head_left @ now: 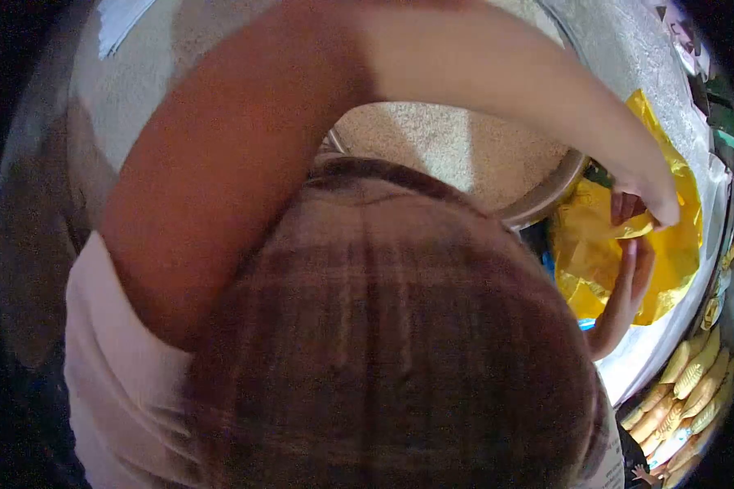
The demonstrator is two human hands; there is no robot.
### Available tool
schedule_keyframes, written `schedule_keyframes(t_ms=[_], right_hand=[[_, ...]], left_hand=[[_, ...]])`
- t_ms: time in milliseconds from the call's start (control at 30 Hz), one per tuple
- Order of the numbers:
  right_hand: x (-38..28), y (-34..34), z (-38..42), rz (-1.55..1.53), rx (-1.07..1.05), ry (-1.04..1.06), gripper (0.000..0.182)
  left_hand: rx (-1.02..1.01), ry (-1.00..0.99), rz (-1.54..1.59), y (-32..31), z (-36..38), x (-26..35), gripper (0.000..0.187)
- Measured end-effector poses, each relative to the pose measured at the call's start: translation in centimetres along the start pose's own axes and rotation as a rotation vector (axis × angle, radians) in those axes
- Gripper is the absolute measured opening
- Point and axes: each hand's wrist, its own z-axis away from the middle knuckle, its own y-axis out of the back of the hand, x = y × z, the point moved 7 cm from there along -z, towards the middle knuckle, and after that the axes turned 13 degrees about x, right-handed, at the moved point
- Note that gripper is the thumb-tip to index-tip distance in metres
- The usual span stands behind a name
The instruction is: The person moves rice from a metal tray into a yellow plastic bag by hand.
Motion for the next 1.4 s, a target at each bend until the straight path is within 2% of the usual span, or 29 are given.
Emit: schedule_keyframes(t_ms=[67,133,167,200,267,300,333,367,400,467,533,600,667,733,867,933,967,1000,1033,1067,1100,1133,1167,1200,1233,1267,1300,1367,1400], right_hand=[[0.7,0.1,-0.5,0.032,0.015,0.002,0.035],[0.8,-0.5,-1.0,0.197,-0.098,0.075,0.035],[0.8,-0.9,-0.8,0.144,-0.11,0.059,0.034],[0.8,-1.0,-0.8,0.128,-0.092,0.072,0.034],[0.0,-2.3,-0.8,0.127,-0.136,0.166,0.034],[-1.1,-3.0,-0.6,0.232,-0.076,0.254,0.039],[-1.9,-3.7,-0.5,0.209,-0.058,0.263,0.039],[-3.9,-4.5,-0.3,0.259,-0.018,0.431,0.042],[-5.9,-5.3,0.2,0.308,0.033,0.6,0.046],[-7.9,-6.9,0.4,0.232,0.086,0.659,0.049],[-10.4,-8.2,1.8,0.444,0.248,0.939,0.047],[-10.0,-11.9,2.0,0.03,0.0,0.892,0.046],[-7.9,-16.1,1.3,-0.178,-0.07,0.675,0.043],[-3.4,-19.9,-0.7,-0.221,0.117,0.519,0.041],[2.1,-23.5,-1.1,-0.037,0.236,0.378,0.041],[3.4,-24.6,-1.3,-0.234,0.184,0.257,0.044],[4.3,-25.6,-1.6,-0.239,0.182,0.244,0.044],[5.6,-26.8,-2.3,-0.424,0.124,0.134,0.04],[5.5,-27.0,-2.3,-0.608,0.068,0.025,0.037],[5.1,-26.6,-2.0,-0.617,0.073,0.023,0.037],[5.8,-27.0,-1.7,-0.774,-0.014,-0.197,0.036],[5.4,-27.1,-0.9,-0.925,-0.106,-0.419,0.035],[4.4,-26.5,-0.6,-0.936,-0.104,-0.417,0.035],[3.3,-26.8,0.2,-1.167,-0.174,-0.58,0.034],[2.4,-27.5,0.8,-1.393,-0.248,-0.743,0.033],[2.0,-27.8,0.8,-1.402,-0.246,-0.742,0.033],[1.8,-28.1,0.9,-1.422,-0.222,-0.791,0.033],[1.7,-28.5,0.9,-1.443,-0.191,-0.846,0.033],[1.4,-28.1,0.1,-1.436,-0.141,-0.746,0.033]], left_hand=[[-0.001,0.047,0.15,1.3,0.2,-1.1,0.019],[-0.01,0.085,0.27,2.8,0.7,-2.0,0.02],[0.024,0.215,0.514,3.9,2.6,-3.8,0.021],[0.111,0.17,0.544,5.8,3.9,-5.8,0.017],[0.231,0.272,0.536,8.3,3.8,-11.5,0.021],[0.236,0.27,0.518,8.2,4.3,-11.1,0.021],[0.249,0.159,0.379,7.8,4.6,-10.2,0.023],[0.263,0.056,0.244,7.5,4.9,-9.3,0.026],[0.267,0.047,0.216,7.5,4.8,-8.9,0.026],[0.68,-0.361,-0.231,10.3,5.4,-5.6,0.032],[0.831,-0.619,-0.46,13.8,6.6,-3.0,0.035],[1.036,-1.161,-0.587,16.3,10.6,0.3,0.035],[1.212,-0.761,-1.163,18.9,12.0,1.6,0.037],[1.288,-0.693,-1.454,21.3,12.2,0.2,0.032],[1.238,-0.665,-1.483,21.6,11.6,-2.8,0.031],[1.063,-0.666,-1.145,21.5,10.6,-4.3,0.031],[1.073,-0.576,-1.083,21.7,10.4,-4.9,0.031],[1.069,-0.571,-1.093,21.4,10.5,-5.0,0.031],[1.053,-0.448,-0.851,22.0,10.5,-5.7,0.031],[1.027,-0.327,-0.611,22.4,10.3,-6.5,0.031],[1.026,-0.333,-0.623,22.3,10.0,-6.6,0.031],[1.029,-0.267,-0.299,22.9,9.6,-8.0,0.031],[1.014,-0.196,0.023,22.9,9.4,-8.8,0.031],[1.012,-0.201,0.011,22.6,9.6,-8.6,0.031],[0.838,-0.218,0.237,20.8,9.4,-8.2,0.032],[0.655,-0.227,0.456,19.2,9.2,-7.9,0.034],[0.653,-0.222,0.446,19.1,9.2,-8.2,0.034],[0.788,-0.22,0.638,19.2,9.6,-9.1,0.038],[0.786,-0.215,0.636,18.9,9.5,-9.0,0.038]])
